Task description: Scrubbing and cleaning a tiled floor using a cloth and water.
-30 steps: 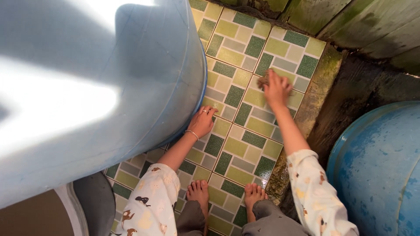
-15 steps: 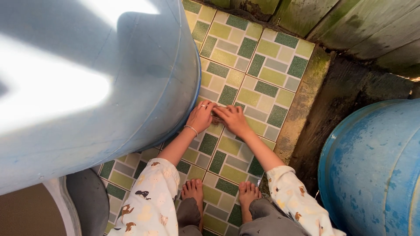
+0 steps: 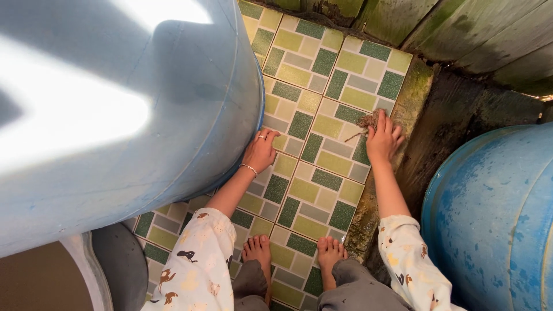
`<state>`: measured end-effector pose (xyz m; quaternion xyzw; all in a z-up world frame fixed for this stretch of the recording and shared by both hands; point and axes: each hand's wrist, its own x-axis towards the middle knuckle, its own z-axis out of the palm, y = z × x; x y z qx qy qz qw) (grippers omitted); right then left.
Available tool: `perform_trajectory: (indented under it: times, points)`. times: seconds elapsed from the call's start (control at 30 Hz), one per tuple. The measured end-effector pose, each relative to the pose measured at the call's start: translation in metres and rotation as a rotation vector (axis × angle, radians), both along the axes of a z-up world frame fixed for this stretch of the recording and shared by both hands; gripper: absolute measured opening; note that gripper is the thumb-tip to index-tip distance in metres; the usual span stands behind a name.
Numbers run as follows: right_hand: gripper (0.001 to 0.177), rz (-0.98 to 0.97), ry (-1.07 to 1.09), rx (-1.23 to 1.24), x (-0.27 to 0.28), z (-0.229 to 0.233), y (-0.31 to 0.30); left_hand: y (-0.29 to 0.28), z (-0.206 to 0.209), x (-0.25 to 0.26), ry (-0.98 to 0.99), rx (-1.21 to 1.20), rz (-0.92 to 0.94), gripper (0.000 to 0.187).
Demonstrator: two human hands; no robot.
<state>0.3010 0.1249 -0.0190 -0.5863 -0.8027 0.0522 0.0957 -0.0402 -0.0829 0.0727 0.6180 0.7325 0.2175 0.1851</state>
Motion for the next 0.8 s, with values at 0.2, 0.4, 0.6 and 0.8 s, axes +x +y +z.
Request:
perform_trajectory:
  times: [0.2,0.4,0.6,0.8]
  points:
    - [0.067,0.072,0.014,-0.108,-0.027,-0.013,-0.081,0.006,-0.010,0.008,-0.060,-0.009,0.037,0.043]
    - [0.066,0.474,-0.008,0.024,-0.063,0.035,-0.175,0.022,-0.005,0.031,-0.120,-0.006,-0.002,0.042]
    - [0.068,0.663,0.035,-0.075,-0.037,0.013,-0.106,0.022,-0.007,0.044,-0.217,0.015,0.027,0.043]
    - [0.072,0.299,-0.008,-0.012,0.006,-0.012,-0.007,0.006,-0.018,0.030,-0.201,0.009,0.038,0.043]
